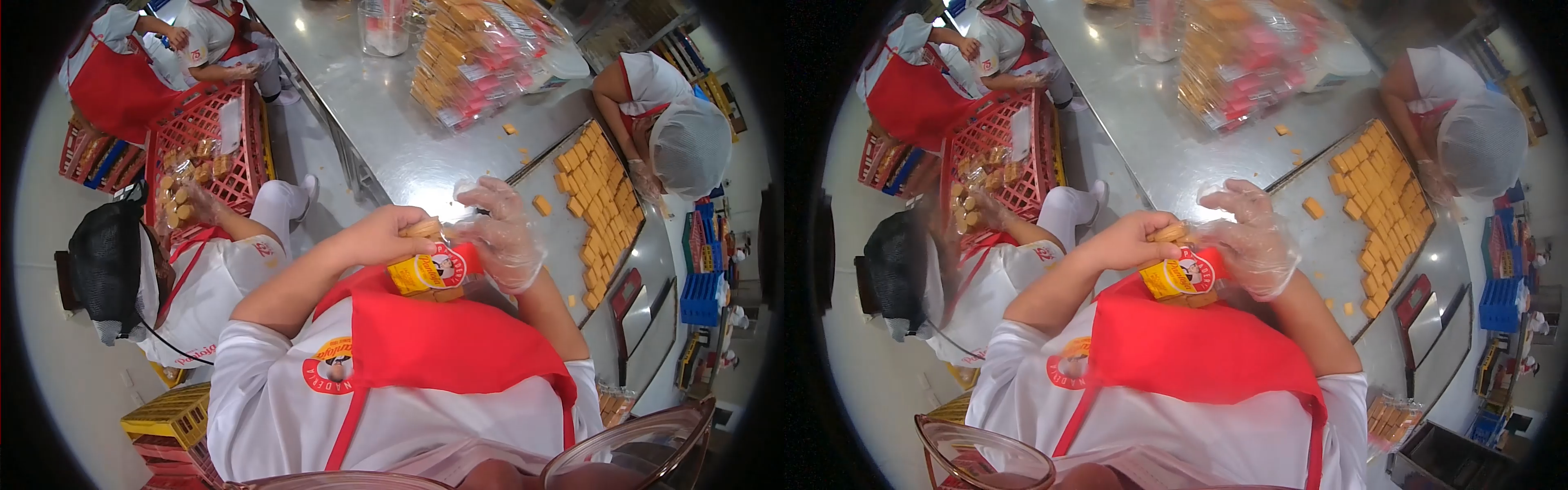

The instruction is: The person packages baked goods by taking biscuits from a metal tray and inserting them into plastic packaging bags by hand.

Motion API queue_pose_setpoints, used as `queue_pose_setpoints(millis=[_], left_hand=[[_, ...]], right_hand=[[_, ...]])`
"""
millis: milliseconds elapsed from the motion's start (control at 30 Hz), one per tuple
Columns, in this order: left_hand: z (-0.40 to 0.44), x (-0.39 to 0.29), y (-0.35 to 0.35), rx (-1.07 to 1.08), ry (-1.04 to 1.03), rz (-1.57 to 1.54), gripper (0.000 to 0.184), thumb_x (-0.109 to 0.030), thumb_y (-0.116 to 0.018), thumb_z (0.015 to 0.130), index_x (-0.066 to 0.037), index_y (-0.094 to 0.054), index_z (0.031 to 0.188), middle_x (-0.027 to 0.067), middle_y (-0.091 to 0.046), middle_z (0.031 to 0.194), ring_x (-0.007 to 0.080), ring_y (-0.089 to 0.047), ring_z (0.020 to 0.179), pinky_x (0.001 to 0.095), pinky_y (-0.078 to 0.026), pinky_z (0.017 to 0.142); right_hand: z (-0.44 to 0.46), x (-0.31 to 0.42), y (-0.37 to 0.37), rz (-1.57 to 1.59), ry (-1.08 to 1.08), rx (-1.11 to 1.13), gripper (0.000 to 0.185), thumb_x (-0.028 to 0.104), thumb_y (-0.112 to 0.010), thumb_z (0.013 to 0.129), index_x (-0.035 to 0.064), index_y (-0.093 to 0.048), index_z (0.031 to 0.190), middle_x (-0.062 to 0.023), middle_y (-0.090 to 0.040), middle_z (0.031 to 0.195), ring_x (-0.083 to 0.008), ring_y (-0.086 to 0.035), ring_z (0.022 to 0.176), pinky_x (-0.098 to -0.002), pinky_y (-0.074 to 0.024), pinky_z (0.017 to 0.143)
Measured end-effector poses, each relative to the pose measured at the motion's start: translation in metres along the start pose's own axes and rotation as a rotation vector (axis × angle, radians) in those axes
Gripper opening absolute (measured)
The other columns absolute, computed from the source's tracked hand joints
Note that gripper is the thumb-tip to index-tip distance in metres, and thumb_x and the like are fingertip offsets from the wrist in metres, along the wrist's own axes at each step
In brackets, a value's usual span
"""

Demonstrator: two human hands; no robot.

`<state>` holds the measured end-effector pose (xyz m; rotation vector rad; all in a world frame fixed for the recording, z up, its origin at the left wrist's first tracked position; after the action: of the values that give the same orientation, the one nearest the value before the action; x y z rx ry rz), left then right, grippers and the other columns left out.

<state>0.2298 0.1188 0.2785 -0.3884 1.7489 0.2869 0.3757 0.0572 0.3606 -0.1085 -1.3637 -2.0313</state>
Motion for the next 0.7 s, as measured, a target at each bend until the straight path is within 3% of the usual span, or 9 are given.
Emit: queue_pose_setpoints(millis=[67,200,300,500,633,700], left_hand=[[-0.005,-0.013,0.0,-0.052,-0.017,0.149,0.032,-0.018,-0.066,0.074,0.0,-0.052,0.097,-0.001,-0.056,0.082,0.0055,-0.049,0.075,0.0206,-0.041,0.065],[-0.009,-0.011,-0.003,0.077,-0.136,-0.126,0.034,-0.017,-0.07,0.07,-0.001,-0.053,0.096,-0.0011,-0.056,0.082,0.0052,-0.049,0.077,0.0212,-0.041,0.067],[-0.008,-0.006,0.0,0.061,-0.076,-0.048,0.034,-0.017,-0.07,0.07,-0.002,-0.054,0.095,-0.0012,-0.056,0.083,0.0047,-0.048,0.078,0.0212,-0.04,0.067],[-0.009,-0.007,-0.001,0.066,-0.078,-0.054,0.031,-0.016,-0.069,0.071,-0.001,-0.054,0.093,-0.0015,-0.055,0.081,0.0045,-0.048,0.076,0.0211,-0.04,0.067],[-0.011,0.0,-0.001,0.004,-0.074,-0.048,0.028,-0.015,-0.068,0.071,-0.001,-0.055,0.091,-0.0016,-0.055,0.079,0.0052,-0.048,0.074,0.0218,-0.041,0.066],[-0.007,0.002,-0.001,0.036,-0.106,-0.092,0.027,-0.014,-0.068,0.072,-0.001,-0.055,0.092,-0.0014,-0.055,0.08,0.0053,-0.048,0.074,0.0218,-0.041,0.066]], right_hand=[[-0.002,-0.005,-0.004,0.062,-0.023,0.003,0.024,0.003,-0.066,0.06,0.0151,-0.063,0.08,-0.0036,-0.055,0.102,-0.0296,-0.045,0.103,-0.0365,-0.041,0.083],[-0.009,-0.019,-0.016,0.45,-0.12,-0.004,0.021,0.007,-0.067,0.06,0.0151,-0.063,0.08,-0.0039,-0.055,0.102,-0.0315,-0.044,0.103,-0.0372,-0.0406,0.082],[-0.005,-0.002,-0.01,0.146,0.006,0.007,0.02,0.009,-0.067,0.061,0.0145,-0.063,0.079,-0.0038,-0.055,0.1,-0.0319,-0.045,0.102,-0.0377,-0.0398,0.083],[-0.006,-0.008,-0.015,0.106,0.006,-0.024,0.021,0.007,-0.067,0.06,0.0139,-0.061,0.079,-0.0034,-0.055,0.097,-0.0318,-0.045,0.099,-0.039,-0.0392,0.083],[-0.006,-0.001,-0.019,0.05,0.127,-0.039,0.02,0.007,-0.067,0.058,0.0146,-0.061,0.076,-0.002,-0.055,0.097,-0.0294,-0.046,0.098,-0.0382,-0.0398,0.083],[-0.008,-0.009,-0.02,0.105,0.046,-0.057,0.02,0.007,-0.067,0.058,0.0148,-0.061,0.075,-0.0019,-0.055,0.096,-0.0283,-0.047,0.097,-0.0376,-0.0404,0.082]])
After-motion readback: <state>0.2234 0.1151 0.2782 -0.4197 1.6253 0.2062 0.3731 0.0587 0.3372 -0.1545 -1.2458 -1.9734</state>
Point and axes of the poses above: each hand's wrist, its own z-axis towards the middle knuckle, its own y-axis out of the back of the hand, x = y × z, the point moved 4 cm from there along z, towards the middle knuckle
